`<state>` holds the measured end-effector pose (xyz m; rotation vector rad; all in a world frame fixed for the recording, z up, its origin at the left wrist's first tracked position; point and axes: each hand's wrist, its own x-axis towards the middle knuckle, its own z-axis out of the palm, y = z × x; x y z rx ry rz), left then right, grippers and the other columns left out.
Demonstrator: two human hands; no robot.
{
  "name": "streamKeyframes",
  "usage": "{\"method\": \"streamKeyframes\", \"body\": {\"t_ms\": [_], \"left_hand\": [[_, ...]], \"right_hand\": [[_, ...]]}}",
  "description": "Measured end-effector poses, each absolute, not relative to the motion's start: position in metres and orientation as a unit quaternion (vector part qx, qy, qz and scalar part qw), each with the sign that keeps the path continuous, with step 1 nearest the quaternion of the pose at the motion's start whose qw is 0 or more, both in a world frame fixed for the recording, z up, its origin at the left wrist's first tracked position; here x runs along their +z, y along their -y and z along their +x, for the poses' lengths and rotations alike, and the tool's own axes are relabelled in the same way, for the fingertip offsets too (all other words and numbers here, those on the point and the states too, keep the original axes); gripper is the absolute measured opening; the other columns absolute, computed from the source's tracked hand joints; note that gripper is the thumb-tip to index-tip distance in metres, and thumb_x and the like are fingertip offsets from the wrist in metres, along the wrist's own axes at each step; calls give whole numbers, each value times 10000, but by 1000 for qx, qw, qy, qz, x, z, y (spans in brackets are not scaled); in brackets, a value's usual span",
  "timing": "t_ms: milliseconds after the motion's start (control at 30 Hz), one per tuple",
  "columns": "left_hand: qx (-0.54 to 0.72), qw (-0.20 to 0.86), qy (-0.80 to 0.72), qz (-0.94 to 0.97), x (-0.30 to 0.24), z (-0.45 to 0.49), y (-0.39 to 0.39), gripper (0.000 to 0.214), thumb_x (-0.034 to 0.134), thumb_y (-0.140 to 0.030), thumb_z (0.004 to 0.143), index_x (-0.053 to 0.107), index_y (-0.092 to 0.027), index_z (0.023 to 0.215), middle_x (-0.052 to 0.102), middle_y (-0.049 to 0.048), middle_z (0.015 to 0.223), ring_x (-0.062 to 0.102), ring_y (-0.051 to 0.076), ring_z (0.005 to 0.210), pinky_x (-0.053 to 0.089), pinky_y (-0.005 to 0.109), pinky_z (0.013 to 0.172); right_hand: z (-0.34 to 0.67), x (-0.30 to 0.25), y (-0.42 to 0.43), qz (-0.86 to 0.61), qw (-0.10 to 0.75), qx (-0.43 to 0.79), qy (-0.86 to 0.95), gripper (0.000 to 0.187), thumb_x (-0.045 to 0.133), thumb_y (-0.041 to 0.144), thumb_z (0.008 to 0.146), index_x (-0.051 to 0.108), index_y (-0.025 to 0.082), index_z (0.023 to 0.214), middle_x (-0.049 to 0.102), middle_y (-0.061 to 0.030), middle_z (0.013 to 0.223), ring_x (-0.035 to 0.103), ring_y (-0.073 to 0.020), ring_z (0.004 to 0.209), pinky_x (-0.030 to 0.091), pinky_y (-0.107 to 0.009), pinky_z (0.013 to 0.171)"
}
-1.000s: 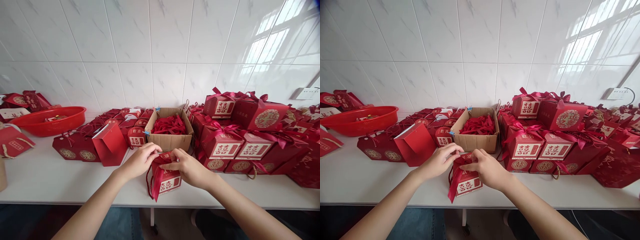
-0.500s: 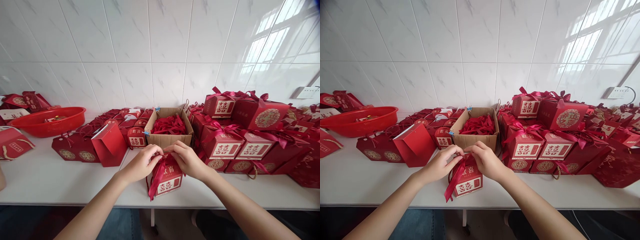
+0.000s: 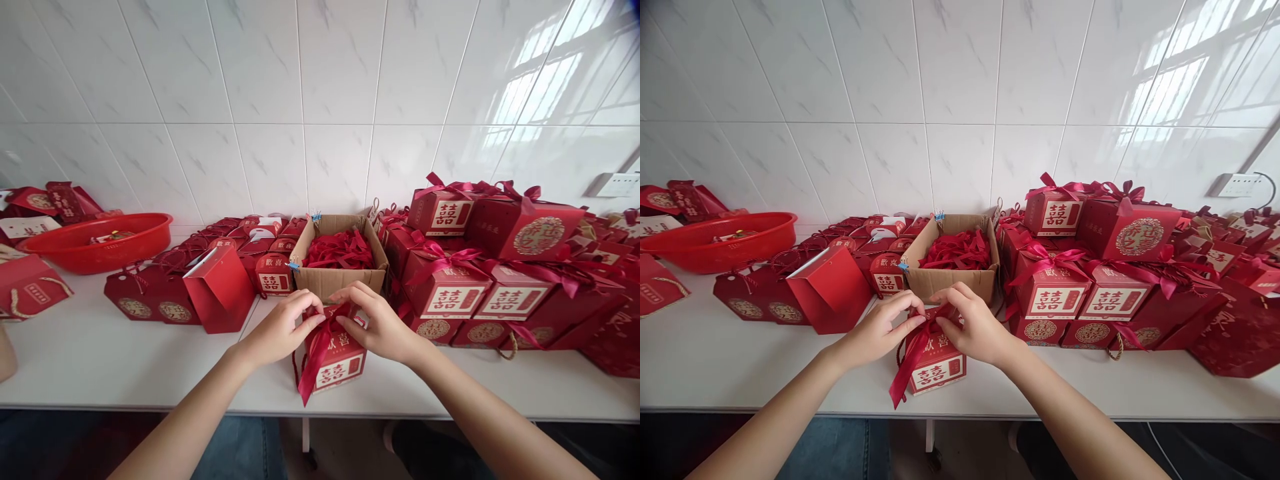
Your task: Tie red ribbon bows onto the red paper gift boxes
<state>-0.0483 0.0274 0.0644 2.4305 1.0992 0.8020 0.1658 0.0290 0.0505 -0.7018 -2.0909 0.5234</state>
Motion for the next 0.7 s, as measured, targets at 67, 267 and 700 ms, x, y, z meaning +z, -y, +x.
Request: {"method": "streamKeyframes", "body": {"t_ms": [67,267,700], "left_hand": [[276,186,-388,860,65,-50,-28,73,477,-238,937,530,-215,891,589,-10,897,562,138,848,439,251,777],[237,196,-403,862,71,-51,-28,109,512,-297,918,508,-217,845,570,-7,869,535,164,820,427,285,759],[188,238,-382,873,75,-55,-31,80,521,-298,900,515,-220,887,488,24,982,496,191,973,423,329,912]], "right_hand": [[169,54,-28,-282,400,227,842,331,557,48,815,565,164,1125,584,-82,1033,614,-174,915,536,-312,787],[171,63,-27,-257,358,248,862,259,517,22,842,620,155,1039,645,-70,990,621,-153,908,515,-288,808],[169,62,-26,-257,376,207,866,239,453,69,907,616,165,1054,615,-73,1001,610,-153,911,500,-288,828]]}}
